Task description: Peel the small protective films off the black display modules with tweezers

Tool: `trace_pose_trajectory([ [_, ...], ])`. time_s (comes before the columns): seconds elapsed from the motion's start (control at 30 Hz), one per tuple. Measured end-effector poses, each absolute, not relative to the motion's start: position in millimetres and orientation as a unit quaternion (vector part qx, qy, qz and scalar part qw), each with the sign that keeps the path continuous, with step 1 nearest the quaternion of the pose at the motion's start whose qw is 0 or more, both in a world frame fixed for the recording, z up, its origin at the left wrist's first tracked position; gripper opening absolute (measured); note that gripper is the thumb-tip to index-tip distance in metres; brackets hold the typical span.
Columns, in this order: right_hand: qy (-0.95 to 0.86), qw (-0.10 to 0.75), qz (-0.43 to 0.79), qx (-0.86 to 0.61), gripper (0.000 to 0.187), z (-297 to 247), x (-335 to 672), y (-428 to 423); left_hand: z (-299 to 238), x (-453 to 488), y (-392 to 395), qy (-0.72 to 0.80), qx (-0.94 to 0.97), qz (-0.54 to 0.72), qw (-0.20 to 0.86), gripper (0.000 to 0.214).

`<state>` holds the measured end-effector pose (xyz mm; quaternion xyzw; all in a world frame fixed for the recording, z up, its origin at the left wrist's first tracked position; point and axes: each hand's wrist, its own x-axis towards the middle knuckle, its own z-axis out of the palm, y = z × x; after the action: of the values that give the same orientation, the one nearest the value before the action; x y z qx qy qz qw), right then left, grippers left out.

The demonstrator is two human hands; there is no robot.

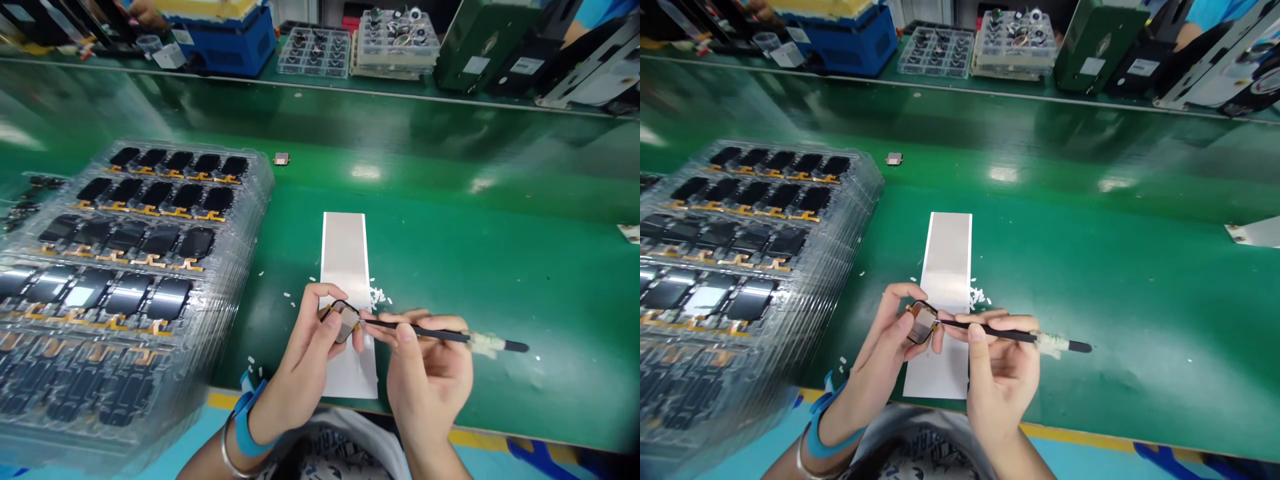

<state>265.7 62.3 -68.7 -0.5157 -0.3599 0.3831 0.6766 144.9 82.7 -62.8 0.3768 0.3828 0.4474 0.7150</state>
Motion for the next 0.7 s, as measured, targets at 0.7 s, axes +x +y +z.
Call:
trace_pose_trajectory([
  [0.7, -0.362, 0.695, 0.367, -0.501, 0.015, -70.8, 263.8, 62.8, -73.2, 150.7, 79.4, 0.367, 0.416, 0.485, 0.676, 0.007],
])
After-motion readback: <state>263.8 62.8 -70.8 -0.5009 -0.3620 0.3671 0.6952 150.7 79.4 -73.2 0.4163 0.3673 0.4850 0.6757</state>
